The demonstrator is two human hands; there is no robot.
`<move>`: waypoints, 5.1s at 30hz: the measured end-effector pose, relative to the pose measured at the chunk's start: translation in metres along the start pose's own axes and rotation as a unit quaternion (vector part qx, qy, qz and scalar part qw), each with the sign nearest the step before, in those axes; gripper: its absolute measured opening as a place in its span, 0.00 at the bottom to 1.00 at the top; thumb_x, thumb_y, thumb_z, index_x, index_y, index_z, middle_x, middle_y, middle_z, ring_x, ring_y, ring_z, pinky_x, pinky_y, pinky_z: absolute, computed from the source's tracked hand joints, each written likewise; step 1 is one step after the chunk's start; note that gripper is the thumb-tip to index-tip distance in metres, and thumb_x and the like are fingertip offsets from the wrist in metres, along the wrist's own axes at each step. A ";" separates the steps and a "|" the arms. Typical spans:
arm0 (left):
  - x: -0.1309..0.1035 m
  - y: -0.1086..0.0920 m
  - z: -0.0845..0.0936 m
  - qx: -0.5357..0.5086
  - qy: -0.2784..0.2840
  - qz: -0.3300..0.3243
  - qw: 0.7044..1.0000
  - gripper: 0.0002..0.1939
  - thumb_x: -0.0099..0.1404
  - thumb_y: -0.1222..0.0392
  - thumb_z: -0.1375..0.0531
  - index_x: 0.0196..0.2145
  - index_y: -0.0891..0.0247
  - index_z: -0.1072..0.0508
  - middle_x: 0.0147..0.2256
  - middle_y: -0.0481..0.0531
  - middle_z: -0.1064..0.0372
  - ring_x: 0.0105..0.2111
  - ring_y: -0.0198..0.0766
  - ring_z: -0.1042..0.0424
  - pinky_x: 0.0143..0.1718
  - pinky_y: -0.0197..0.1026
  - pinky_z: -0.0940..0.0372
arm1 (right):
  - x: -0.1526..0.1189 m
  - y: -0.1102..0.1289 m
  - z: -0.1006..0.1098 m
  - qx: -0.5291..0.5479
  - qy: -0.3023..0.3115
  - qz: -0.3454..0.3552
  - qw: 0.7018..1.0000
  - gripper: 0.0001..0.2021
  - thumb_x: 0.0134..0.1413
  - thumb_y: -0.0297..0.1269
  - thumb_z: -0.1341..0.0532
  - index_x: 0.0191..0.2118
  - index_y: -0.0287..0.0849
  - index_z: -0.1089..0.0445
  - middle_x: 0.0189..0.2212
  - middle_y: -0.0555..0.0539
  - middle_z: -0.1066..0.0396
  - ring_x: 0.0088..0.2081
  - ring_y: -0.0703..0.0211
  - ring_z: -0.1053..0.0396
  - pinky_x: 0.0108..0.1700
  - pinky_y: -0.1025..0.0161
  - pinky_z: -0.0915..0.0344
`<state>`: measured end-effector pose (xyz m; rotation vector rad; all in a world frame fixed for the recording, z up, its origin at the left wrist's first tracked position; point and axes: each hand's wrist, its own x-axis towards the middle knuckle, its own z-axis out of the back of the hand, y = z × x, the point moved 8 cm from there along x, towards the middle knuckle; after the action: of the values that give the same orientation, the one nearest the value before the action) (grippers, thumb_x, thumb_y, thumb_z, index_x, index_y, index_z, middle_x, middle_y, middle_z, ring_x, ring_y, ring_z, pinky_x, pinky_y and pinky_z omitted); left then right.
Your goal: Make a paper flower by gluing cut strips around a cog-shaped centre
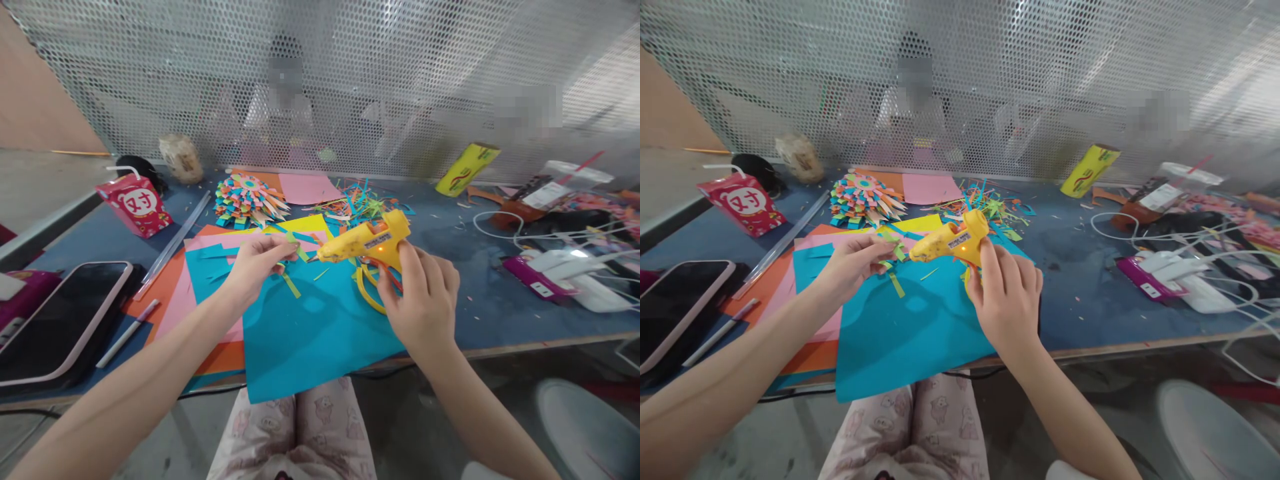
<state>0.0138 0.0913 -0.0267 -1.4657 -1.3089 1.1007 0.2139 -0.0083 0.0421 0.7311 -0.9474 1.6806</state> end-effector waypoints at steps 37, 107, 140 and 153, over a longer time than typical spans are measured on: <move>-0.003 -0.003 -0.003 -0.048 0.027 0.008 0.998 0.15 0.44 0.53 0.28 0.24 0.66 0.25 0.25 0.50 0.27 0.27 0.31 0.28 0.21 0.28 0.40 | -0.009 -0.049 -0.035 -0.042 0.154 -0.131 0.979 0.23 0.58 0.41 0.46 0.55 0.32 0.40 0.40 0.34 0.29 0.39 0.44 0.32 0.40 0.52 0.37; 0.022 -0.026 0.043 -0.041 -0.074 -0.019 0.996 0.12 0.50 0.55 0.33 0.29 0.62 0.29 0.28 0.50 0.27 0.25 0.35 0.27 0.24 0.35 0.29 | 0.030 0.053 -0.145 0.840 0.302 -0.353 0.278 0.12 0.38 0.38 0.28 0.29 0.44 0.29 0.30 0.52 0.24 0.31 0.62 0.25 0.38 0.60 0.27; -0.060 -0.089 -0.008 0.452 0.026 -0.519 0.725 0.07 0.59 0.61 0.37 0.34 0.48 0.21 0.34 0.46 0.22 0.48 0.49 0.27 0.47 0.53 0.31 | 0.066 0.010 -0.004 0.658 -0.114 0.030 0.744 0.05 0.55 0.29 0.39 0.35 0.47 0.29 0.31 0.51 0.24 0.36 0.60 0.27 0.39 0.59 0.29; -0.083 -0.090 -0.026 0.432 0.085 -0.636 0.633 0.14 0.60 0.68 0.38 0.41 0.50 0.25 0.37 0.43 0.22 0.46 0.41 0.25 0.43 0.44 0.28 | 0.064 0.026 0.003 0.587 -0.108 0.103 0.796 0.04 0.56 0.28 0.38 0.35 0.44 0.29 0.31 0.49 0.24 0.37 0.59 0.26 0.42 0.57 0.29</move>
<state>0.0128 0.0149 0.0720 0.2325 -1.0072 0.3836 0.1707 0.0152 0.0905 1.6935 0.0301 2.3655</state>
